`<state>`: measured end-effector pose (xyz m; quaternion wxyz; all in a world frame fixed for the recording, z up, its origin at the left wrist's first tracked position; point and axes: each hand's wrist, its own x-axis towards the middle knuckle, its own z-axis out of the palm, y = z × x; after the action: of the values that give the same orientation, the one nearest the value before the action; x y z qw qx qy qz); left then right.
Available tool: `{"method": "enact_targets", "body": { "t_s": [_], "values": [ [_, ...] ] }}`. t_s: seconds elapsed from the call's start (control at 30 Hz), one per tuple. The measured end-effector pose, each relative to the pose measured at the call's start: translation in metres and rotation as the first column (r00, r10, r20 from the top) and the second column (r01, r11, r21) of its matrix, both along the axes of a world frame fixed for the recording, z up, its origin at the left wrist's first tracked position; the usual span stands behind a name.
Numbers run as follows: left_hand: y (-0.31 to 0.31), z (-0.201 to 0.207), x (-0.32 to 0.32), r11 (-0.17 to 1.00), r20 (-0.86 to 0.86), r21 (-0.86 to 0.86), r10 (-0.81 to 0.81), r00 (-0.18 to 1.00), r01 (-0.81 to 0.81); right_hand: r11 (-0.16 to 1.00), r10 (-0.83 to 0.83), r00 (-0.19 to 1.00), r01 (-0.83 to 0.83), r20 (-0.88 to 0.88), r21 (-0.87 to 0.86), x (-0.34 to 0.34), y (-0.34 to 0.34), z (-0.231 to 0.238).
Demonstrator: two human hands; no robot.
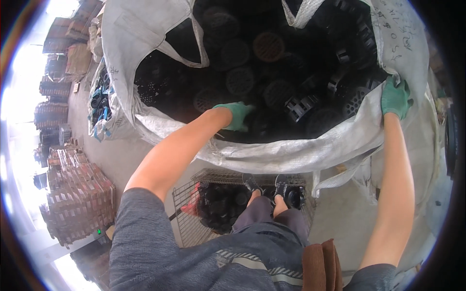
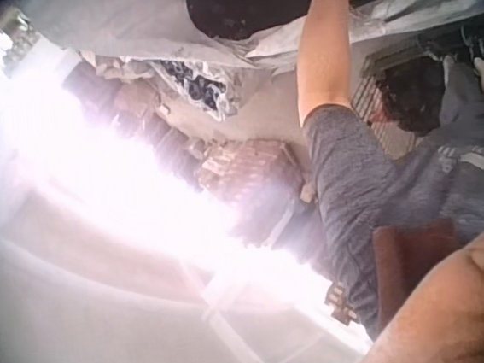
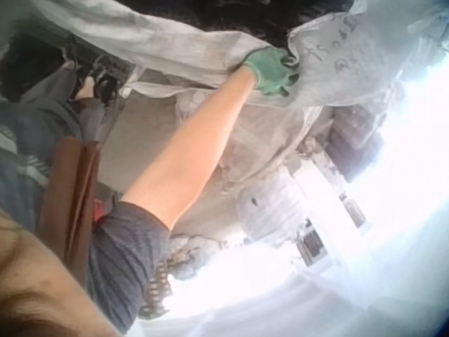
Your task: The person pulls a pallet truck carrying a wire container over to a large bulk bag. The person then removes plastic parts from the bulk bag and places them into the wire container by hand.
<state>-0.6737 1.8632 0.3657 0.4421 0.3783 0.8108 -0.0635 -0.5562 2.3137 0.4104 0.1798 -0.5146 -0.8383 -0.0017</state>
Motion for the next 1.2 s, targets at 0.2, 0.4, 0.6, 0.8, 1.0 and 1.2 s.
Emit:
{"method": "enact_targets", "body": {
  "t_s": [0.2, 0.4, 0.6, 0.8, 1.0, 1.2],
  "values": [
    [0.101, -0.008, 0.010, 0.814, 0.441, 0.365, 0.275, 0.854, -0.451, 0.999, -0.005, 1.000, 0.005, 0.006, 0.033, 0.004, 0.018, -0.013],
    [0.146, -0.012, 0.028, 0.749, 0.511, 0.294, 0.402, 0.760, -0.594, 0.992, -0.047, 0.997, 0.039, -0.060, -0.123, -0.001, -0.011, 0.007],
    [0.144, -0.009, 0.042, 0.770, 0.223, 0.412, 0.434, 0.873, -0.488, 0.991, -0.022, 0.998, 0.015, -0.055, -0.132, -0.001, -0.016, 0.012],
    [0.184, 0.044, 0.047, 0.739, -0.364, 0.495, -0.300, 0.882, 0.456, 0.990, -0.006, 0.998, -0.003, -0.067, -0.142, 0.001, -0.021, 0.016],
    [0.227, 0.052, 0.048, 0.933, 0.110, 0.317, -0.216, 0.970, 0.172, 0.986, -0.010, 0.998, 0.000, -0.064, -0.168, -0.001, -0.027, 0.022],
    [0.179, 0.059, 0.048, 0.701, -0.034, 0.708, -0.094, 0.995, 0.090, 0.992, -0.031, 0.998, 0.023, -0.063, -0.127, 0.006, -0.024, 0.023]
  ]
}}
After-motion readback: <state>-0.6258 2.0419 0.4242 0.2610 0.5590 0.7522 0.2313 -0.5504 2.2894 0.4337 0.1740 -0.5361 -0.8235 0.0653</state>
